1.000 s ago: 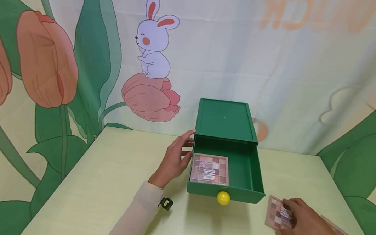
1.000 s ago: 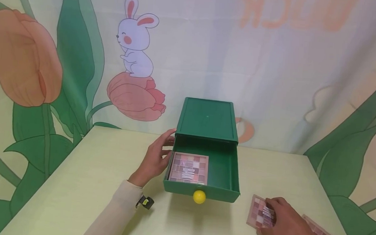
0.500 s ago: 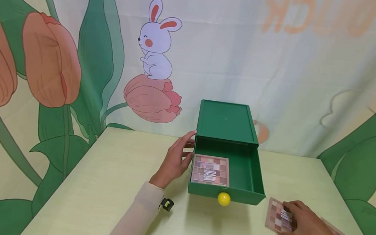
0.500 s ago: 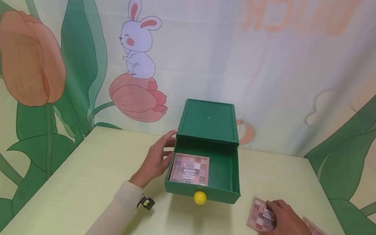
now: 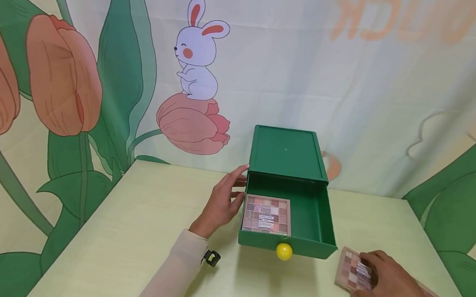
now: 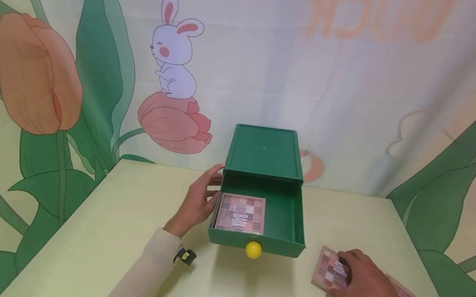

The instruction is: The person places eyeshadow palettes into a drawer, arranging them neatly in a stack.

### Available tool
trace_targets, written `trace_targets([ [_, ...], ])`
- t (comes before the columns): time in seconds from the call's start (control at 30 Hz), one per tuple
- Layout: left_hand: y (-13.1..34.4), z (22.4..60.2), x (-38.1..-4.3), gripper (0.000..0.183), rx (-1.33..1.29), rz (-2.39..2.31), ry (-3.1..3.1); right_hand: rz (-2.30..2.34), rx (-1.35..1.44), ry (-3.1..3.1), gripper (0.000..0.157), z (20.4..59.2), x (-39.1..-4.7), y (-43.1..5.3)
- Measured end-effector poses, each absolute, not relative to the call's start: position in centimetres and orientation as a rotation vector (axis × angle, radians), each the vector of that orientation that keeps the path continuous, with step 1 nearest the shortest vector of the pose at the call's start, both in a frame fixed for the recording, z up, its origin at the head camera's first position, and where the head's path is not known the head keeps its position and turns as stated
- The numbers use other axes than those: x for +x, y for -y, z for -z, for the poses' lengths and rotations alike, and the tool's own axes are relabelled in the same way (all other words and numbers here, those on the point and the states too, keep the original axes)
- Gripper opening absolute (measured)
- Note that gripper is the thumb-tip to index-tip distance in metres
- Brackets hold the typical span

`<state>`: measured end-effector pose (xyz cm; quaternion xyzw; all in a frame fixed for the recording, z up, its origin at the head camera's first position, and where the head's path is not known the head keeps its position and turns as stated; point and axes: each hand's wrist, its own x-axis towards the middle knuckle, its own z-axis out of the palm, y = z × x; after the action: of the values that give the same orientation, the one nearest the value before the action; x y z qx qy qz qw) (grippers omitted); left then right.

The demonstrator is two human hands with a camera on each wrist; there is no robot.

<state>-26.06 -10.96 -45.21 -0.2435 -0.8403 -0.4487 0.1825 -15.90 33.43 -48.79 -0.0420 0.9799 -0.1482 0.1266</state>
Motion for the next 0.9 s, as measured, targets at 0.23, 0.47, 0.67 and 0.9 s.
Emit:
trace_targets([
  [0.23,10.9,45.1,-26.0,0.088,-0.686,1.289,2.376,0.491,-0.266,-2.98,0.103,46.6,-15.4,-33.8],
  [0.47,10.9,45.1,-25.9,0.089,-0.671,1.289,2.387,0.493,-0.316,-3.03,0.099,44.8,-15.4,-33.6],
  [0.67,10.9,45.1,-26.0,0.089,-0.678,1.295,2.389,0.472,-0.335,-3.023,0.097,43.5,-15.4,-33.6],
  [0.9,10.9,45.2,-26.0,0.091,-0.677,1.286,2.387,0.502,-0.396,-3.033,0.092,42.1,-15.5,-33.9],
])
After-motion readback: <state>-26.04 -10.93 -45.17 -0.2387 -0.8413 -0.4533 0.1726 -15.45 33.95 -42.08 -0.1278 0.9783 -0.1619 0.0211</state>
